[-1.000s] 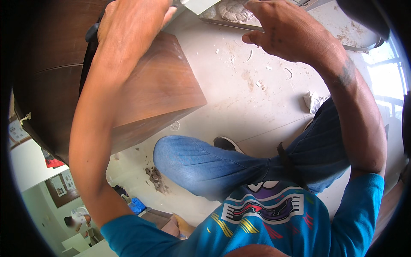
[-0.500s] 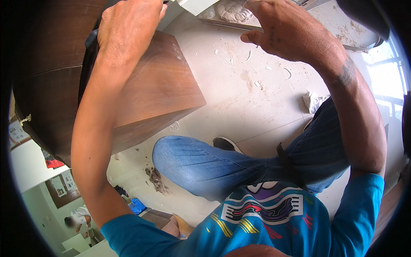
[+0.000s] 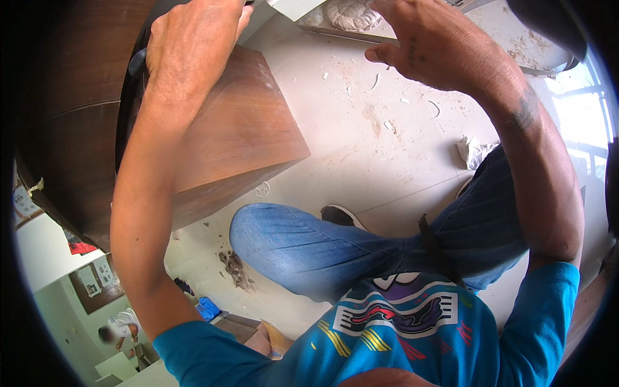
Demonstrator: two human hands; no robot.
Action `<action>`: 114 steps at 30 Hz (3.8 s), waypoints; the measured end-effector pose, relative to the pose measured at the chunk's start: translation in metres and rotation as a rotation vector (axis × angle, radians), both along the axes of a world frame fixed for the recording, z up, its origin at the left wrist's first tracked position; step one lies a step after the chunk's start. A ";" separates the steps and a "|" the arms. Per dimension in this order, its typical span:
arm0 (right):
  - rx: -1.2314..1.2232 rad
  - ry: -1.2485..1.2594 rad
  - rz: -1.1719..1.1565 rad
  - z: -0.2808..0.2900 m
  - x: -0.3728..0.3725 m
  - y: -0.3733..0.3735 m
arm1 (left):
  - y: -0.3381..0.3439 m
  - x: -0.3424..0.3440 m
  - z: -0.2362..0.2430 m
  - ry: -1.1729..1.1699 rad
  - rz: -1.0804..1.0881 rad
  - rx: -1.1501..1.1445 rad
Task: The person uses a utility knife to trim and clean the edges of white plastic molding pieces. They repeatedly score the edges, peel away thin strips, and adjust the blade to refine the fit.
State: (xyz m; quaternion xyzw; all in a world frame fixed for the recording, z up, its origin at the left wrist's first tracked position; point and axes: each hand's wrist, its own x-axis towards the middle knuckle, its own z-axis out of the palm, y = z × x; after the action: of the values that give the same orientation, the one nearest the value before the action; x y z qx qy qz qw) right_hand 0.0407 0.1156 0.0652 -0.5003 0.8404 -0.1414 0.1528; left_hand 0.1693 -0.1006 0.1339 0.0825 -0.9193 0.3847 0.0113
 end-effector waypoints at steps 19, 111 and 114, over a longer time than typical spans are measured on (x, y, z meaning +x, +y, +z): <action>0.113 -0.028 -0.026 0.014 0.000 0.000 | 0.001 0.004 0.006 -0.033 -0.003 0.086; -0.186 0.169 -0.035 -0.043 0.002 -0.001 | -0.031 0.001 -0.007 0.181 -0.137 0.262; -0.213 0.165 -0.043 -0.040 0.004 -0.001 | -0.031 0.001 -0.007 0.192 -0.206 0.261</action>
State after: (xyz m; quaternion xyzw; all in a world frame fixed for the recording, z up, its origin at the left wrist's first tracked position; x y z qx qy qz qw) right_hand 0.0450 0.1142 0.0250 -0.5057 0.8407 -0.1917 0.0262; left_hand 0.1699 -0.1315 0.1269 0.0249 -0.9597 0.2493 0.1274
